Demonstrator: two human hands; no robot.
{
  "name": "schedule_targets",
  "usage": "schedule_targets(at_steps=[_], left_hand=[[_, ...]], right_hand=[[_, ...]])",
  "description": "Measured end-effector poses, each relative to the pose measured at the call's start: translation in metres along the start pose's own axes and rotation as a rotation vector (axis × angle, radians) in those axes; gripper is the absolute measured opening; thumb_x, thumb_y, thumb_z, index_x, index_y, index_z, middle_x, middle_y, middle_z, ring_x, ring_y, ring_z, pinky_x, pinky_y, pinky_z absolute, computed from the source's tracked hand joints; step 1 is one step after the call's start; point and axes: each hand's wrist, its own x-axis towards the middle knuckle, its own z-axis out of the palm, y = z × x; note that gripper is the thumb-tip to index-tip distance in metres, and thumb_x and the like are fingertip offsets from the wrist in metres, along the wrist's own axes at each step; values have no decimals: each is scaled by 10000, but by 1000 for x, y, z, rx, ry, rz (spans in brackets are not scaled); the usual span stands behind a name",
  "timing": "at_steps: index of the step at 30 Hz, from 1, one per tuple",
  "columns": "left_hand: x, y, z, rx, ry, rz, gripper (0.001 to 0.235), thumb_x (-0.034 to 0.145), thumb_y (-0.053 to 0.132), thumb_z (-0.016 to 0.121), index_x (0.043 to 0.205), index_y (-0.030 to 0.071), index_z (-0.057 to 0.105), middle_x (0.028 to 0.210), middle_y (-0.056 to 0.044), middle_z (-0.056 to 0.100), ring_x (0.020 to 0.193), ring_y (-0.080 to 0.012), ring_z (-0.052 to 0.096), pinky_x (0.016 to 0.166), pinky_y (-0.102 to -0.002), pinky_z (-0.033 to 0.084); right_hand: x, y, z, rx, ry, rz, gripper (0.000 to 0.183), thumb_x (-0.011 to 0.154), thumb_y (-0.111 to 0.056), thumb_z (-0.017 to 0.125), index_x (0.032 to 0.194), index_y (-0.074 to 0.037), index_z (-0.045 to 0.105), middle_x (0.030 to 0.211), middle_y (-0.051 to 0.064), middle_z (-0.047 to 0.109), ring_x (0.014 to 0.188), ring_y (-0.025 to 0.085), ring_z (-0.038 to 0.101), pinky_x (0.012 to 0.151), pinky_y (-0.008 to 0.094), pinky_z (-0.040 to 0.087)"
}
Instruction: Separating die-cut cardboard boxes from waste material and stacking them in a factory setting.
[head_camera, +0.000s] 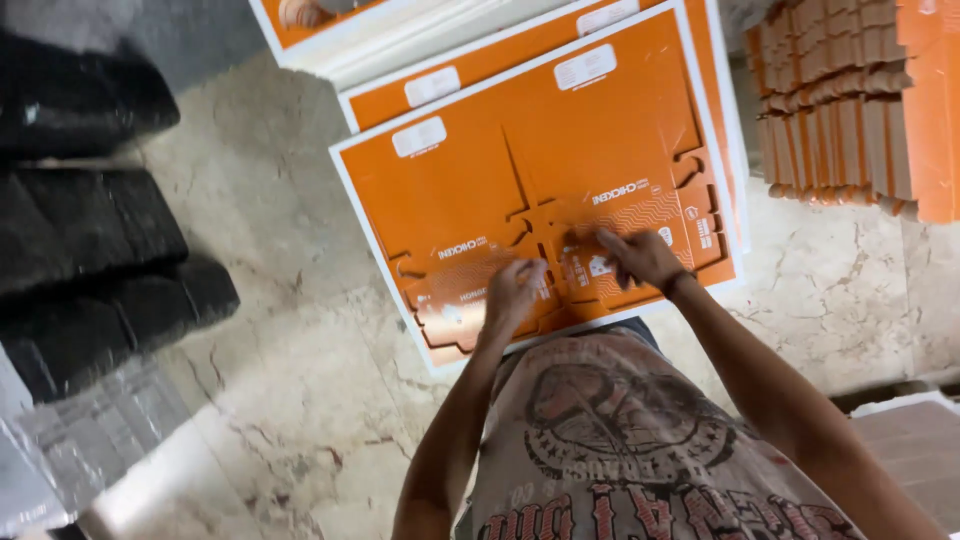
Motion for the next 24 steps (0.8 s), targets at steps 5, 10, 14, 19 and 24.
schedule_targets(at_steps=[5,10,14,19,24], left_hand=[[69,64,-64,212,329,654,384,987,368,674,1268,109,709,1197,-205,722,1119,-422,677,940,-531,546],[181,113,-90,682,571,1088,751,831,312,850,1460,42,541,1451,-306,528,1329,-524,503,1041,-732,373],[231,127,-100,913,243,749,697,957,482,700,1496,95,488,1514,-177,494,1435,-398,403,1093,-667,378],[220,166,-125,971,83,564,785,895,685,664,1474,171,539,1391,-144,598,1348,-338,539,1103,-518,403],[183,180,-118,939,-65,479,823,835,608,755,1472,137,531,1279,-176,674,1268,-367,615,1091,-509,437]], right_hand=[[-69,102,33,62,86,245,877,909,-775,441,739,16,779,547,195,720,466,304,677,558,410,542],[-86,151,129,914,291,487,1026,857,-799,678,1393,69,569,1271,361,628,1167,514,628,956,647,522],[-76,98,167,1187,274,368,985,916,-726,612,1586,-56,346,1550,250,442,1426,468,427,1150,604,389],[-50,44,191,1766,309,295,761,891,-567,755,1479,-137,532,1518,185,494,1354,406,518,1159,537,399],[-35,134,233,1922,321,274,449,881,-465,802,1202,-165,708,1335,176,647,1230,401,616,1105,558,446]])
